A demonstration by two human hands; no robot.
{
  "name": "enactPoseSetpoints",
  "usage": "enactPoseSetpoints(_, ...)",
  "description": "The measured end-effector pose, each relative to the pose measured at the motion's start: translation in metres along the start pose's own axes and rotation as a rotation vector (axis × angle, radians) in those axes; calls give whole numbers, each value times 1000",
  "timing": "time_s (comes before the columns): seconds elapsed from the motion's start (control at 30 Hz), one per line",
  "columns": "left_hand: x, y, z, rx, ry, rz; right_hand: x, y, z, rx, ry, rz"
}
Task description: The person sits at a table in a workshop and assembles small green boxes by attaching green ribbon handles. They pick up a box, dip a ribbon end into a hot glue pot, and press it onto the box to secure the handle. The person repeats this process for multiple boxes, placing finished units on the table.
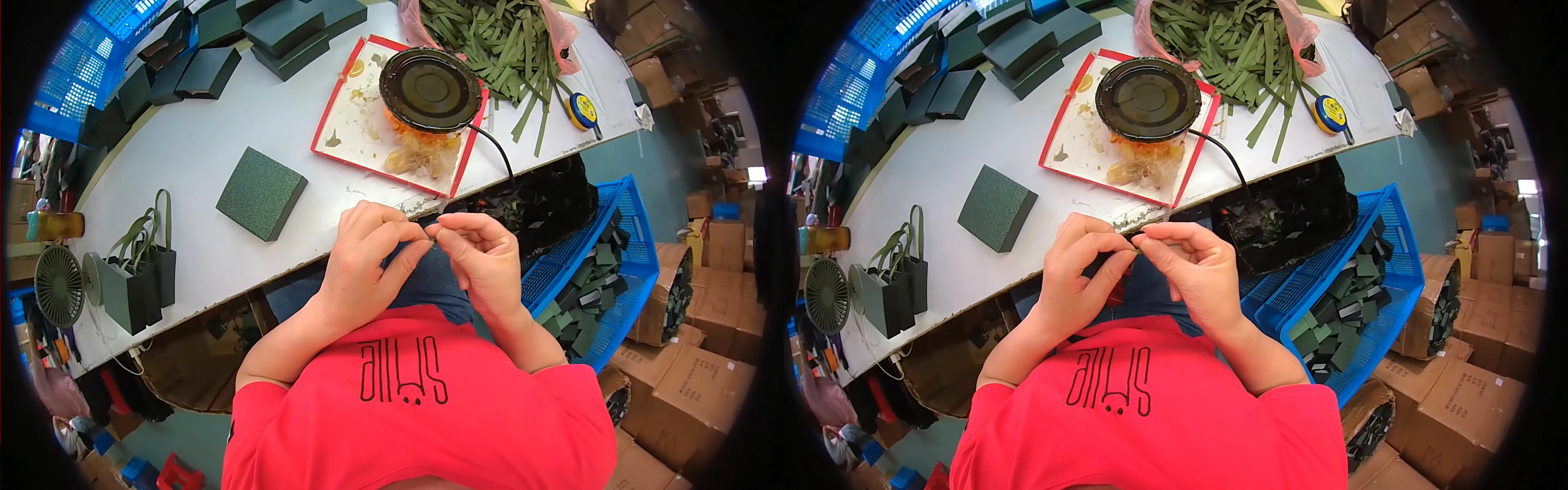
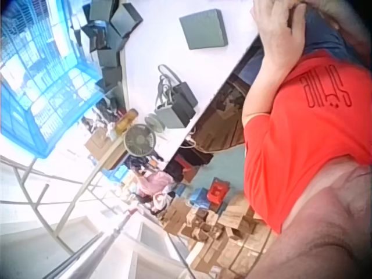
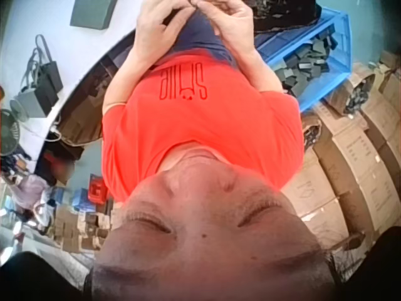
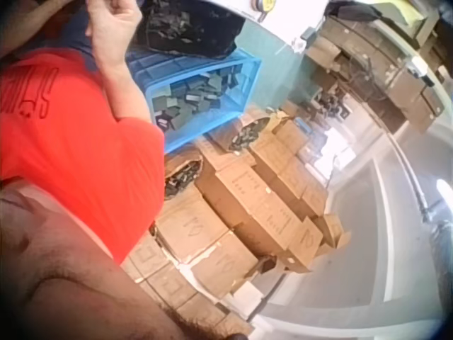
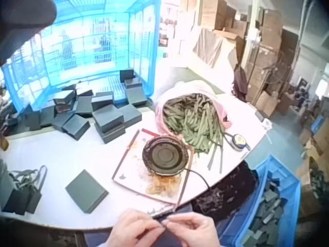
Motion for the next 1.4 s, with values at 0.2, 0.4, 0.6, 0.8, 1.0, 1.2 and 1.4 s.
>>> enactPoseSetpoints(0.2, 3, -10, 2, -97, 56, 100, -9, 4, -2, -114, -108, -498)
enactPoseSetpoints(0.4, 0, -32, 0, -4, 55, 303, -14, -3, 8, -149, -219, -609)
enactPoseSetpoints(0.6, -49, -87, -14, 180, -478, 828, -35, -33, 45, 69, -119, -200)
enactPoseSetpoints(0.8, -53, -93, -15, -69, -484, 647, -36, -31, 79, 58, -113, -88)
enactPoseSetpoints(1.0, -45, -93, -13, -165, -444, 654, -29, -28, 90, 80, -80, -104)
enactPoseSetpoints(1.2, -46, -85, -13, -149, -416, 674, -28, -26, 99, 111, -72, -97)
enactPoseSetpoints(1.4, -47, -82, -13, -121, -424, 709, -23, -24, 104, 116, -51, -59)
Point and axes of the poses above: each hand's wrist, its own z-axis towards the middle knuckle, its own y-axis out of the palm, x = y × z, the point moved 4 cm from there along z, towards the middle knuckle, and after that the axes turned 4 degrees about -z, right-handed, at the moved point
